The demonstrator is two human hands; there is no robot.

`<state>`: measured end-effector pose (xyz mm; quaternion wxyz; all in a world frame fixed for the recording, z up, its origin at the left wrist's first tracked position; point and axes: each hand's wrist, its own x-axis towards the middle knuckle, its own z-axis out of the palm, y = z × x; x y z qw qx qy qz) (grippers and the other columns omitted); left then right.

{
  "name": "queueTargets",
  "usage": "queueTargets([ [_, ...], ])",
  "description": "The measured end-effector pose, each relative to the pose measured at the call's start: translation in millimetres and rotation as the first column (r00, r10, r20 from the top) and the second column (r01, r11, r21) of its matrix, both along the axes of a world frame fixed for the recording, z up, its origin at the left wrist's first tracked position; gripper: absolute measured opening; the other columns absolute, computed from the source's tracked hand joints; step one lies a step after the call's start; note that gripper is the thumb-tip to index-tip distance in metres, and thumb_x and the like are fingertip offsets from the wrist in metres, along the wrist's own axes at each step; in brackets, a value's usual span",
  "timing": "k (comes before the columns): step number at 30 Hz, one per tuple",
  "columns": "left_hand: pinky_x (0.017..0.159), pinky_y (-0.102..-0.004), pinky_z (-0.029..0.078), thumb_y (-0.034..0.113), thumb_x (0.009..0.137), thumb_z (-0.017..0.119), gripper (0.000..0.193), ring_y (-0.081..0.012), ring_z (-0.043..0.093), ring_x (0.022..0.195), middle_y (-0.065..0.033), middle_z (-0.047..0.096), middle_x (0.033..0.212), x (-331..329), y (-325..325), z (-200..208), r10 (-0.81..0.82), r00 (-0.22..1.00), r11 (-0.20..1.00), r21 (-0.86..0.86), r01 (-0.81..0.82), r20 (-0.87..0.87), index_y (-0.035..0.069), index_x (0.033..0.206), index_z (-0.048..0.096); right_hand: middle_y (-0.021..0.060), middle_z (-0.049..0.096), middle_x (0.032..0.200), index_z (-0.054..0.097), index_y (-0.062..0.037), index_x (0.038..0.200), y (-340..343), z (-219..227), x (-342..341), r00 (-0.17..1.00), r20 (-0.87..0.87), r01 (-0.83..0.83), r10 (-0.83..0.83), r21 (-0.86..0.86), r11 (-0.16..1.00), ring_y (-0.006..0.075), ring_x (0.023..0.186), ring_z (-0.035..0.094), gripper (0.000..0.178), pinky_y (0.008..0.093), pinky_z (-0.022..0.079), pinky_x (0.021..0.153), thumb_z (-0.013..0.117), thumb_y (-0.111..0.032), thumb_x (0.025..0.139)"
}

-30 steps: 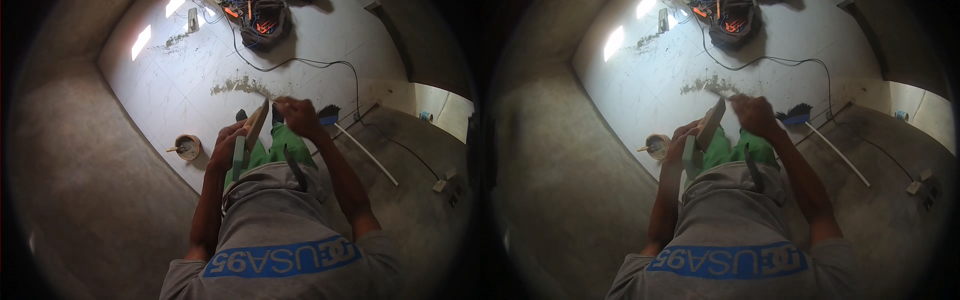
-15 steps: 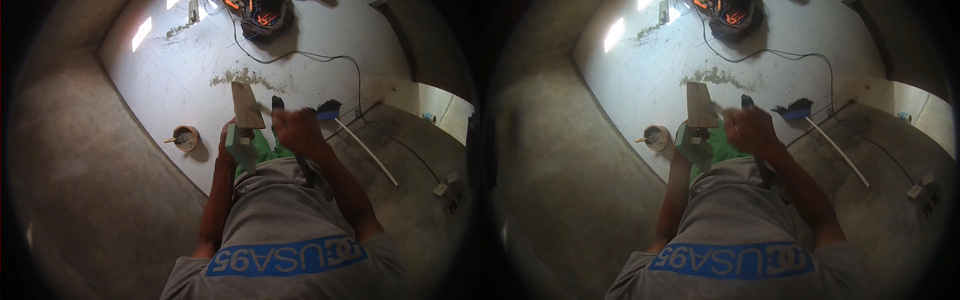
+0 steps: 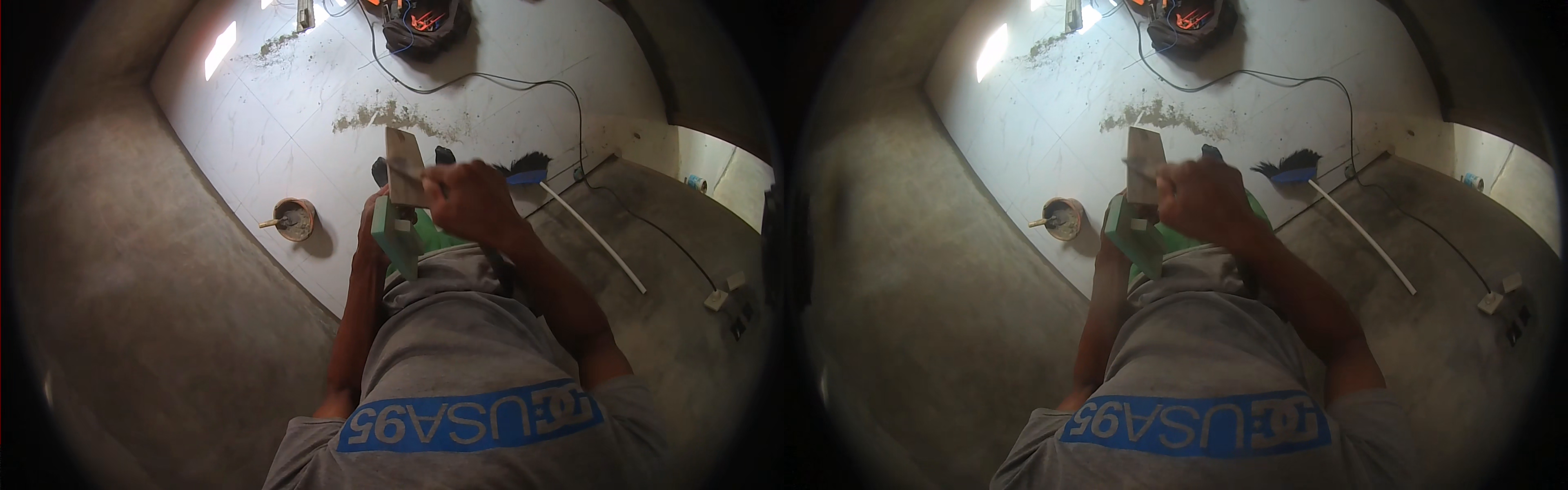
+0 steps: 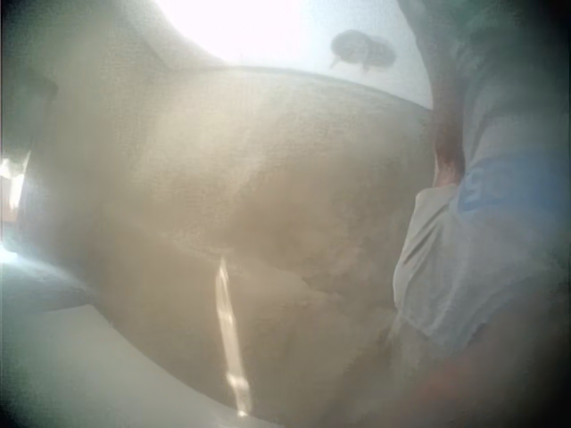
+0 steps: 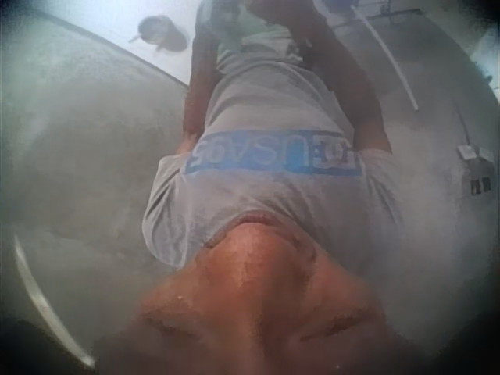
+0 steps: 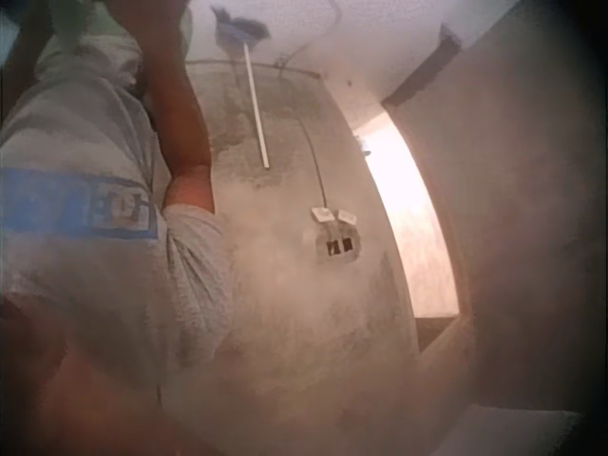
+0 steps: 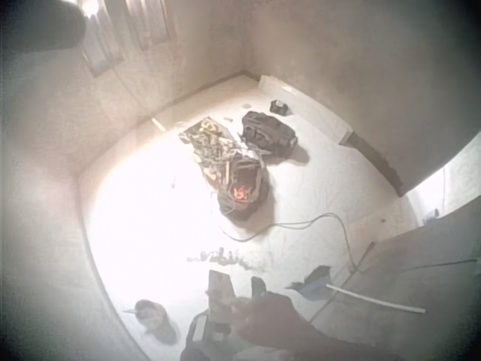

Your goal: The person applies a substance to a small wooden board using a scraper, picks up a hammer and another board from the floor, and hammers the boards into the ceiling structure.

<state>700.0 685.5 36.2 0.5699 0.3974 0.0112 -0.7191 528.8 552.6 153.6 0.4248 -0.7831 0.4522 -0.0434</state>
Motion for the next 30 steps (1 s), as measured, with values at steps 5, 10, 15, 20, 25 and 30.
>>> queueTargets([
  [5, 0.065, -0.0264, 0.056, 0.034, 0.106, 0.053, 0.041, -0.0116, 0.066, 0.073, -0.0056, 0.069, 0.095, -15, 0, 15, 0.094, 0.983, 0.991, 0.08, -0.108, 0.159, 0.0, 0.128, 0.062, 0.0207, 0.072, 0.077, 0.076, -0.0101, 0.088, 24, 24, -13, 0.998, -0.041, -0.035, 0.037, 0.042, 0.998, 0.0393, 0.079, 0.073, 0.023, 0.0513, 0.057, 0.074, 0.059, -0.024, 0.094],
  [10, 0.065, -0.0267, 0.055, 0.037, 0.106, 0.054, 0.044, -0.0132, 0.066, 0.078, -0.0065, 0.069, 0.096, -3, 15, -16, -0.063, 0.997, 0.998, -0.005, 0.063, 0.045, 0.0, 0.129, 0.061, 0.0206, 0.073, 0.081, 0.077, -0.0092, 0.087, -16, 0, 10, 0.995, -0.085, 0.056, -0.046, 0.13, 0.99, 0.0377, 0.079, 0.073, 0.023, 0.0505, 0.058, 0.075, 0.06, -0.022, 0.093],
  [15, 0.064, -0.0307, 0.055, 0.033, 0.106, 0.054, 0.038, -0.0167, 0.066, 0.074, -0.0081, 0.067, 0.091, -18, 10, 2, 0.143, 0.98, 0.972, 0.166, -0.165, 0.136, -0.001, 0.123, 0.062, 0.0198, 0.075, 0.086, 0.078, -0.0085, 0.09, 22, 18, -18, 1.0, -0.008, -0.023, 0.024, 0.061, 0.998, 0.0403, 0.081, 0.073, 0.026, 0.0513, 0.059, 0.078, 0.059, -0.025, 0.093],
  [20, 0.061, -0.0313, 0.055, 0.028, 0.105, 0.055, 0.033, -0.0161, 0.065, 0.07, -0.0077, 0.067, 0.089, -15, 11, -16, 0.015, 0.999, 1.0, -0.007, -0.015, 0.044, 0.0, 0.12, 0.062, 0.0209, 0.074, 0.085, 0.079, -0.009, 0.09, -24, -16, 8, 0.993, -0.085, 0.083, -0.085, -0.029, 0.996, 0.0401, 0.08, 0.073, 0.024, 0.0512, 0.059, 0.077, 0.061, -0.024, 0.092],
  [25, 0.059, -0.0307, 0.054, 0.026, 0.105, 0.056, 0.031, -0.0149, 0.063, 0.067, -0.007, 0.067, 0.09, -9, -6, 1, -0.013, 0.963, 0.996, 0.093, -0.012, 0.27, 0.0, 0.119, 0.062, 0.0171, 0.075, 0.087, 0.078, -0.0085, 0.09, -1, 25, -19, 0.993, -0.089, -0.074, 0.083, 0.1, 0.992, 0.039, 0.08, 0.073, 0.027, 0.0505, 0.059, 0.081, 0.059, -0.027, 0.094],
  [30, 0.063, -0.0292, 0.054, 0.022, 0.104, 0.058, 0.03, -0.0155, 0.062, 0.074, -0.0075, 0.066, 0.095, -12, -10, -10, 0.111, 0.992, 0.974, -0.193, -0.122, -0.067, 0.0, 0.124, 0.06, 0.0202, 0.073, 0.082, 0.078, -0.0101, 0.095, -30, -6, 11, 0.988, -0.151, -0.034, 0.034, 0.004, 0.999, 0.0386, 0.079, 0.073, 0.024, 0.0509, 0.059, 0.077, 0.059, -0.025, 0.094],
])
